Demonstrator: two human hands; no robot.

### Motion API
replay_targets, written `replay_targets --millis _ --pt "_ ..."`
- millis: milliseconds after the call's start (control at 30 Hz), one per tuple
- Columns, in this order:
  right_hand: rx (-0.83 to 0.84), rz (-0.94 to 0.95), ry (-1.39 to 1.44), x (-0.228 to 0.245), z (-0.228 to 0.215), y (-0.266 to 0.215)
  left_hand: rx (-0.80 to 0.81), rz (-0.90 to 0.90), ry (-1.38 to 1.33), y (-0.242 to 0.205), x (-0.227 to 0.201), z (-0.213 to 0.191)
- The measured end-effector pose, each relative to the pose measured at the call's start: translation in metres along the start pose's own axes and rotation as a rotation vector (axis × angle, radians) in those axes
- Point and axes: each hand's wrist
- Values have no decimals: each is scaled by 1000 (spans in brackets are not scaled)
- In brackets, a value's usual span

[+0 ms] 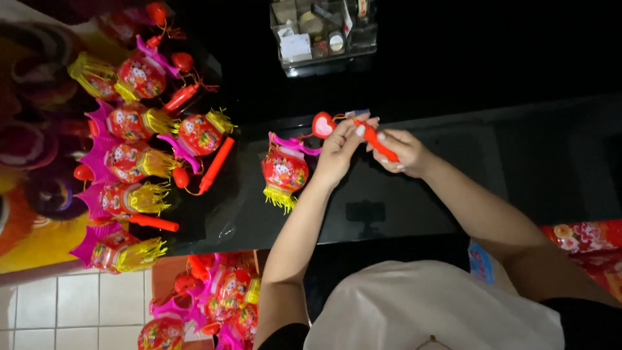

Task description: Assembling small decorative lanterns by attaching plastic handles to their strings and placing them in a box.

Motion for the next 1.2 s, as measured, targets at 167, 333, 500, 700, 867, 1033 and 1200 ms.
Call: replay_targets --millis 167,333,500,700,867,1033,1200 --pt "5 -16 -66 13 16 1 112 -21 -16 8 12 -14" --pt "-34 -15 -127 19 34 2 54 -5 -83 11 17 -29" --pt "-25 3 -457 32 39 0 -124 58 -137 16 21 -51" --pt "-182 -436 -987 20 24 -3 -177 72 -142 16 21 -48" --pt "-118 -406 -922 12 12 -7 -165 48 -298 16 25 -54" --pt "-147 -373 -941 5 6 -4 -166 16 -366 15 19 -49" --pt "-223 -555 -1004 33 33 -1 -178 12 -380 16 17 -49"
Point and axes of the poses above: each hand's wrist, its own y-axis towards the middle knuckle, its own z-axis out of the palm, x = y × z, and after that the axes turned 4 degrees about -z, right-handed
